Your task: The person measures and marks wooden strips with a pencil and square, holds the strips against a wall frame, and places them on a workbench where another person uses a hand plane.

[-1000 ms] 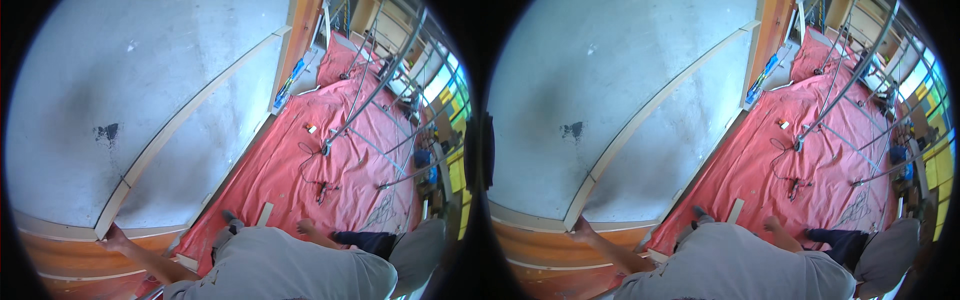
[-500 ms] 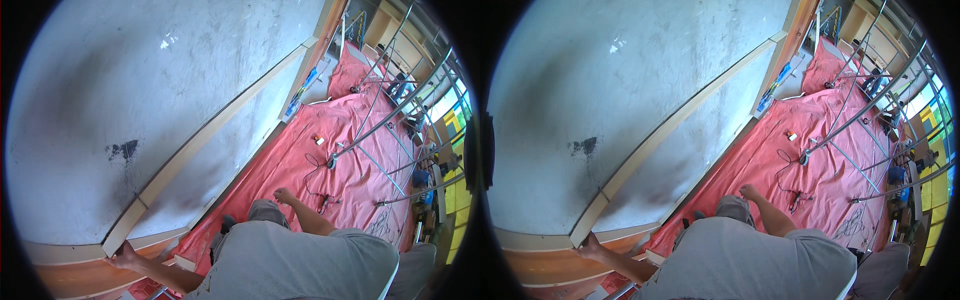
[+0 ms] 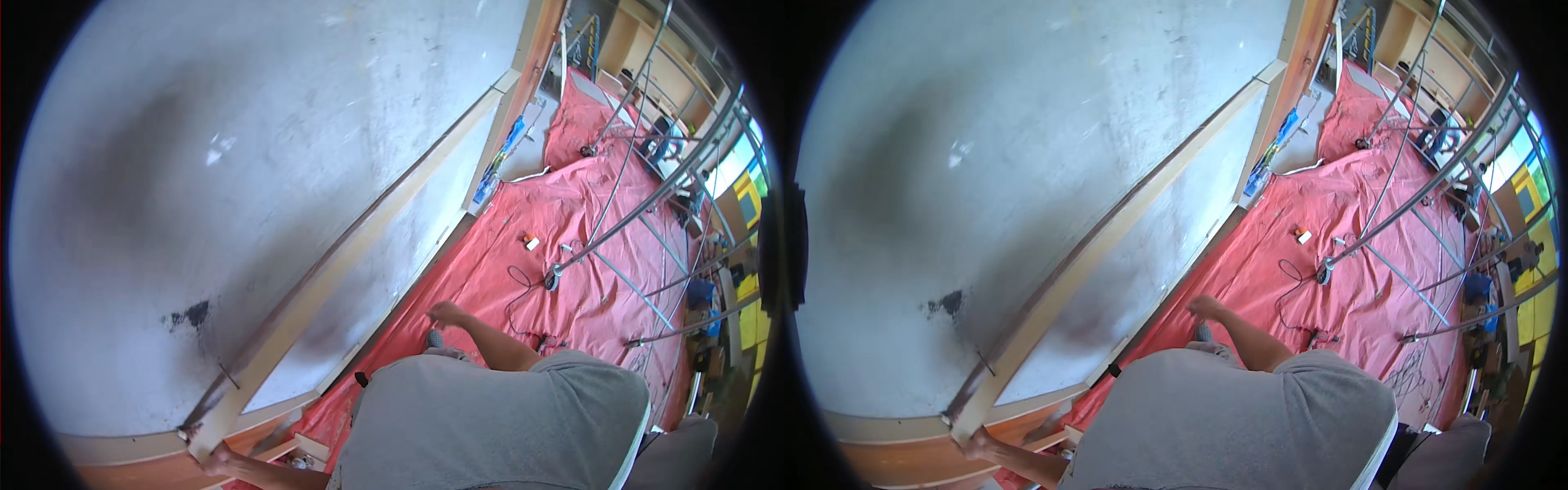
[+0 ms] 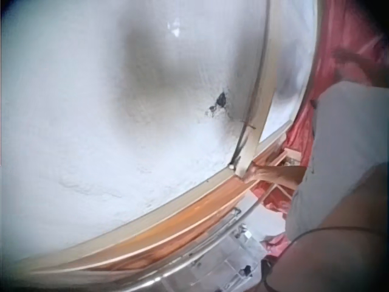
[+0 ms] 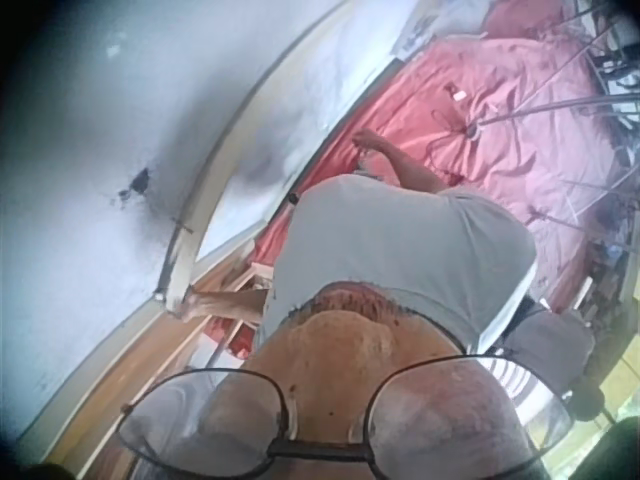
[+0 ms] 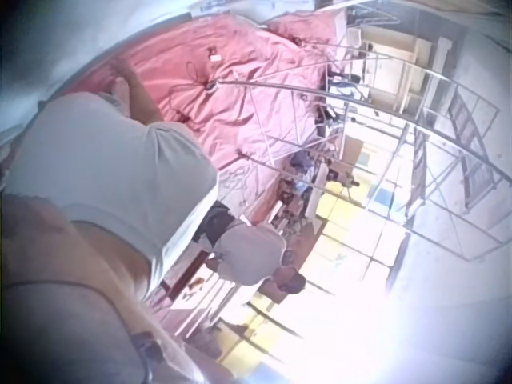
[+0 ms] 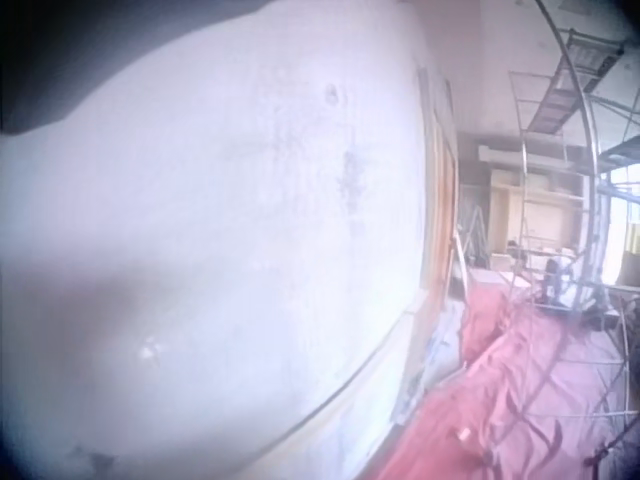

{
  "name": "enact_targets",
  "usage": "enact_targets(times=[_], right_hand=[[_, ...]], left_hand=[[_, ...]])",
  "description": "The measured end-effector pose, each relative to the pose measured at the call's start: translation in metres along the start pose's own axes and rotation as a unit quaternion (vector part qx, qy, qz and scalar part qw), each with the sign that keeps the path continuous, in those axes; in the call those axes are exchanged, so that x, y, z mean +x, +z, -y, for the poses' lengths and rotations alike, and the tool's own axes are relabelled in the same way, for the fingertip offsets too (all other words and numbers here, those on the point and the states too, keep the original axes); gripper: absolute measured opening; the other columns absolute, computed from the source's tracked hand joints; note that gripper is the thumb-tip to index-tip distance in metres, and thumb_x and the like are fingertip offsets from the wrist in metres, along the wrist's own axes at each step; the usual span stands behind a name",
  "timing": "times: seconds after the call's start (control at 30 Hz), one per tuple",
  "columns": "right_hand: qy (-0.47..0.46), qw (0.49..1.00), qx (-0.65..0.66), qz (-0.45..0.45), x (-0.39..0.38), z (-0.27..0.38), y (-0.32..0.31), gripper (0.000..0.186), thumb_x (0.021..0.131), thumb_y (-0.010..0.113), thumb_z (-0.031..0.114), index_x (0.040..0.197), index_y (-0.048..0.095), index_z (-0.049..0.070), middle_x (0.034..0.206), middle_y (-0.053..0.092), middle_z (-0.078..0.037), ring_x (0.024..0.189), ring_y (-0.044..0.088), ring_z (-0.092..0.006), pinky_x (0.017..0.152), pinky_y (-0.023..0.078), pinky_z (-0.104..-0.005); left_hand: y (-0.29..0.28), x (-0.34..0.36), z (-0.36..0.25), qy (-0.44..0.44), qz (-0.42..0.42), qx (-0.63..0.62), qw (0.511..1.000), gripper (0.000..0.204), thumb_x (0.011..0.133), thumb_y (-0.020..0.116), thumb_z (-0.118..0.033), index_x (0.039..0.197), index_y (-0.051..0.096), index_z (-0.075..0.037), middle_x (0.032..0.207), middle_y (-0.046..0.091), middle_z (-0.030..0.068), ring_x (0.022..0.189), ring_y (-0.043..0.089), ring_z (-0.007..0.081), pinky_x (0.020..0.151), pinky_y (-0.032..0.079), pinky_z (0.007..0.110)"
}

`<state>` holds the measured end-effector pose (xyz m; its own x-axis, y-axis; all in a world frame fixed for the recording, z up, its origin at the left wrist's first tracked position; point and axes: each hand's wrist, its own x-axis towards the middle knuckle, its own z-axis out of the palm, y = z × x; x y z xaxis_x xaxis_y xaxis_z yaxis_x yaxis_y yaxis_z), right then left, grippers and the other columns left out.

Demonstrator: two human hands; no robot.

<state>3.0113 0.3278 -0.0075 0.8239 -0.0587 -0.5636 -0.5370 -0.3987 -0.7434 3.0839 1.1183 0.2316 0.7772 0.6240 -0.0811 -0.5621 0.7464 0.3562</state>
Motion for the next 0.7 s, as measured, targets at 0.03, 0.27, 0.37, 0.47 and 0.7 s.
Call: enact_targets(times=[0.03,0.27,0.37,0.47,0.7], right_hand=[[0.056,0.983,0.171,-0.03,0.017,0.027,-0.008,0.042,0.106,0.063,0.044,0.11,0.075,0.004,0.091,0.075,-0.008,0.072,0.071,-0.0182,0.064,0.062,-0.034],[-0.117,0.803,0.575,-0.104,0.021,0.164,-0.142,0.083,0.101,0.049,0.075,0.146,0.053,0.006,0.121,0.07,-0.012,0.104,0.068,-0.0255,0.091,0.056,-0.0464],[-0.199,0.736,0.633,-0.137,0.016,0.214,-0.202,0.091,0.1,0.044,0.081,0.151,0.046,0.006,0.129,0.066,-0.015,0.114,0.065,-0.0277,0.099,0.053,-0.0477],[-0.23,0.738,0.607,-0.185,0.027,0.223,-0.266,0.086,0.103,0.042,0.077,0.148,0.047,0.004,0.129,0.065,-0.017,0.114,0.065,-0.0304,0.1,0.053,-0.0484],[-0.26,0.709,0.599,-0.267,0.05,0.275,-0.303,0.064,0.111,0.043,0.056,0.131,0.058,-0.003,0.097,0.071,-0.015,0.084,0.068,-0.0271,0.08,0.055,-0.0412]], left_hand=[[-0.055,0.032,-0.042,-0.053,0.113,-0.08,0.989,0.061,0.104,0.044,-0.044,0.129,0.057,0.01,0.124,0.064,0.0267,0.116,0.061,0.0444,0.103,0.045,0.068],[-0.035,-0.048,-0.011,-0.004,0.097,0.0,0.995,0.066,0.101,0.051,-0.054,0.121,0.061,0.008,0.116,0.065,0.0264,0.112,0.062,0.0441,0.099,0.049,0.063],[-0.057,-0.028,-0.033,0.031,0.035,0.068,0.997,0.069,0.1,0.058,-0.055,0.123,0.058,0.009,0.113,0.067,0.0251,0.11,0.065,0.0405,0.099,0.051,0.059],[0.01,-0.077,0.034,0.091,-0.159,0.088,0.979,0.064,0.1,0.065,-0.049,0.122,0.059,0.011,0.106,0.07,0.0222,0.105,0.068,0.0382,0.098,0.053,0.054],[0.034,-0.071,0.056,0.102,-0.135,0.132,0.977,0.062,0.102,0.063,-0.048,0.122,0.059,0.01,0.108,0.07,0.0222,0.105,0.068,0.0382,0.098,0.053,0.054]])
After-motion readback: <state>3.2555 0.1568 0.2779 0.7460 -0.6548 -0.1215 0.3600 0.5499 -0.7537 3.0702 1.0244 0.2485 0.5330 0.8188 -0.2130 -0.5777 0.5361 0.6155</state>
